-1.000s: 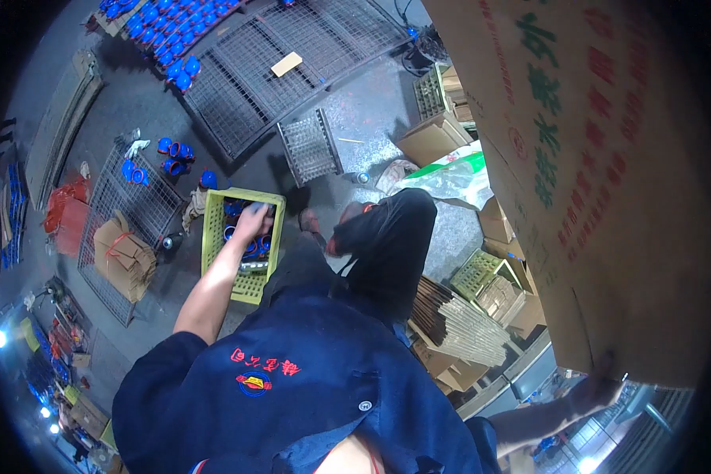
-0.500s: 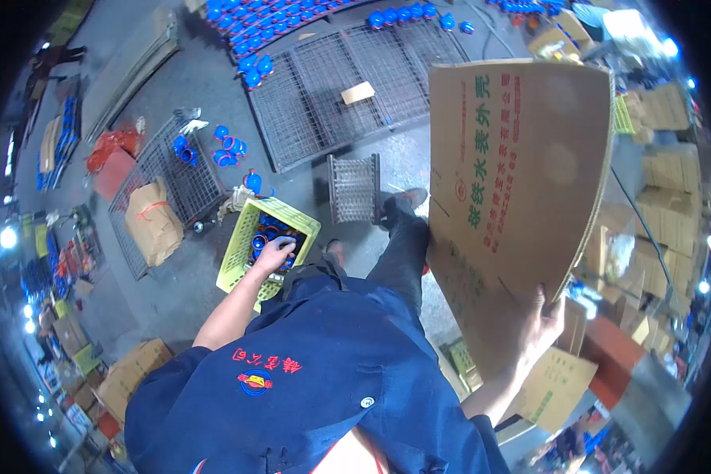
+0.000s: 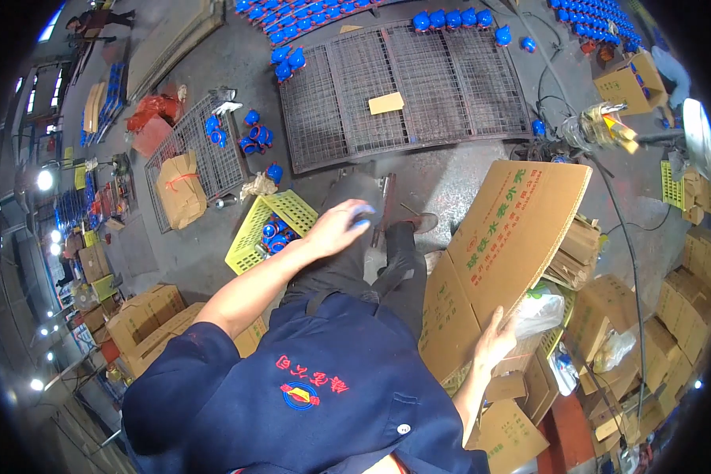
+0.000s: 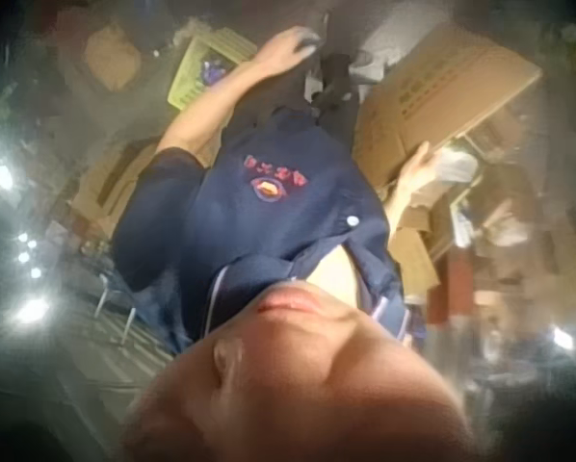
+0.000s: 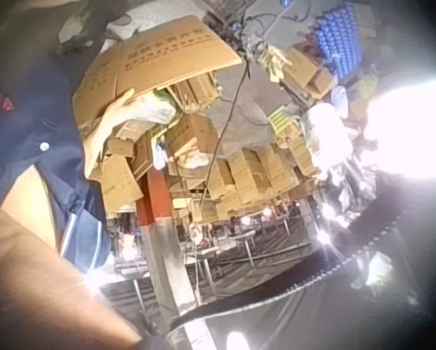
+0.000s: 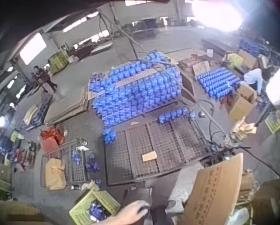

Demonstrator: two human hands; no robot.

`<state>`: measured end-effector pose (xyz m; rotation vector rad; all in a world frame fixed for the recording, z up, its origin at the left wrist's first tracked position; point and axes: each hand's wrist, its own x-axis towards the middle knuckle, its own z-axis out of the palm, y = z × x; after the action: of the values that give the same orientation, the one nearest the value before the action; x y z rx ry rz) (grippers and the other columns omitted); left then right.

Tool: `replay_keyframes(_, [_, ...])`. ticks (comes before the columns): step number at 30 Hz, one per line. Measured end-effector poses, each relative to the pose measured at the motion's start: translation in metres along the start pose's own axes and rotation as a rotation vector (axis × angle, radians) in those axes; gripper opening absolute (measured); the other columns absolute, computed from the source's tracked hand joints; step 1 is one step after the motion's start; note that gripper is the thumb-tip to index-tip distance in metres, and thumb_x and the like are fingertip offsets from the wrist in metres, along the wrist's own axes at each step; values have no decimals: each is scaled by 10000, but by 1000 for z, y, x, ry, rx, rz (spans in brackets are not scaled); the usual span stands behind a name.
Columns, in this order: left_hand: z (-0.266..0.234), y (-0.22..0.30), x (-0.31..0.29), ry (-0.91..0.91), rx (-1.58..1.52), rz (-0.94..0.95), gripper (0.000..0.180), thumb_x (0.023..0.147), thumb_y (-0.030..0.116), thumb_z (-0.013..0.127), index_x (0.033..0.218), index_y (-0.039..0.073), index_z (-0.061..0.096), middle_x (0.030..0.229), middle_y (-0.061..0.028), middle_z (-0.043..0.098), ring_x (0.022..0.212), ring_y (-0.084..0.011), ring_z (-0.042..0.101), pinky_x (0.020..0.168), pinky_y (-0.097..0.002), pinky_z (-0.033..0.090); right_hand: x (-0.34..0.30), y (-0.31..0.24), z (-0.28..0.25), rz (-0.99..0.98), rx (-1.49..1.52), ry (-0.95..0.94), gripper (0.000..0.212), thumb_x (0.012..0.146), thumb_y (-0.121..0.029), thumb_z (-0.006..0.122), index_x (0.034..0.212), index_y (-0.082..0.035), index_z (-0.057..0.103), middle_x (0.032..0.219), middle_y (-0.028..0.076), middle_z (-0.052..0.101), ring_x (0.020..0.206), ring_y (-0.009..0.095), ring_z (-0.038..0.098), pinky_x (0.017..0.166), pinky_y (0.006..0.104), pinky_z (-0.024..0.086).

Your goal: The person picks up blue components and places them into a plastic crate, then assembles a cardboard box and packs the components into individual slots within the box.

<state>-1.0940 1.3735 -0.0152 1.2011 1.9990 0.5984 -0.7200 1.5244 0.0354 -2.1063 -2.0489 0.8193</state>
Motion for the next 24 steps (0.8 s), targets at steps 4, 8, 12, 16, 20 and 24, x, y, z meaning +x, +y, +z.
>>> replay_keyframes(4, [21, 52, 43, -114, -150, 182, 317, 928, 232, 576, 1200, 69, 579, 1226, -125, 589, 1098, -306, 615, 941, -391, 498, 21, -12, -3, 11, 110, -4, 416, 994, -288, 561, 1228, 54, 596, 1163, 262, 650, 1032, 372, 647, 907, 428, 483])
replay_keyframes(8, [40, 86, 74, -276, -130, 311, 340, 928, 260, 562, 1219, 84, 575, 1214, -116, 594, 1074, -321, 623, 906, -406, 523, 51, -3, 18, -36, -85, 28, 432, 994, -316, 553, 1219, 49, 601, 1078, 269, 671, 958, 383, 662, 856, 422, 501])
replay_keyframes(12, [61, 112, 109, -506, -115, 421, 324, 912, 252, 601, 1195, 95, 576, 1157, -119, 603, 1034, -319, 631, 889, -426, 524, 77, -6, 49, -13, -25, 109, 402, 990, -301, 557, 1202, 36, 610, 1048, 264, 680, 954, 385, 667, 841, 430, 505])
replay_keyframes(16, [116, 123, 146, -734, -51, 427, 385, 925, 283, 599, 1244, 72, 547, 1182, -153, 596, 1071, -347, 620, 927, -447, 510, 94, -9, 81, 71, 127, 147, 382, 990, -286, 555, 1148, 56, 616, 1009, 274, 684, 904, 409, 676, 797, 432, 523])
replay_keyframes(20, [138, 129, 238, -832, -184, 281, 578, 923, 344, 609, 1385, 53, 421, 1373, -224, 475, 1253, -394, 500, 1050, -461, 425, 163, -35, 127, 124, 92, 221, 374, 983, -313, 565, 1098, 35, 638, 917, 271, 688, 812, 388, 678, 743, 439, 519])
replay_keyframes(24, [206, 121, 266, -621, -334, 159, 817, 887, 423, 656, 1479, 18, 266, 1474, -273, 336, 1376, -414, 350, 1158, -437, 301, 169, -28, 188, 294, 426, 105, 320, 999, -229, 553, 1185, 26, 603, 1092, 166, 675, 942, 263, 637, 838, 377, 514])
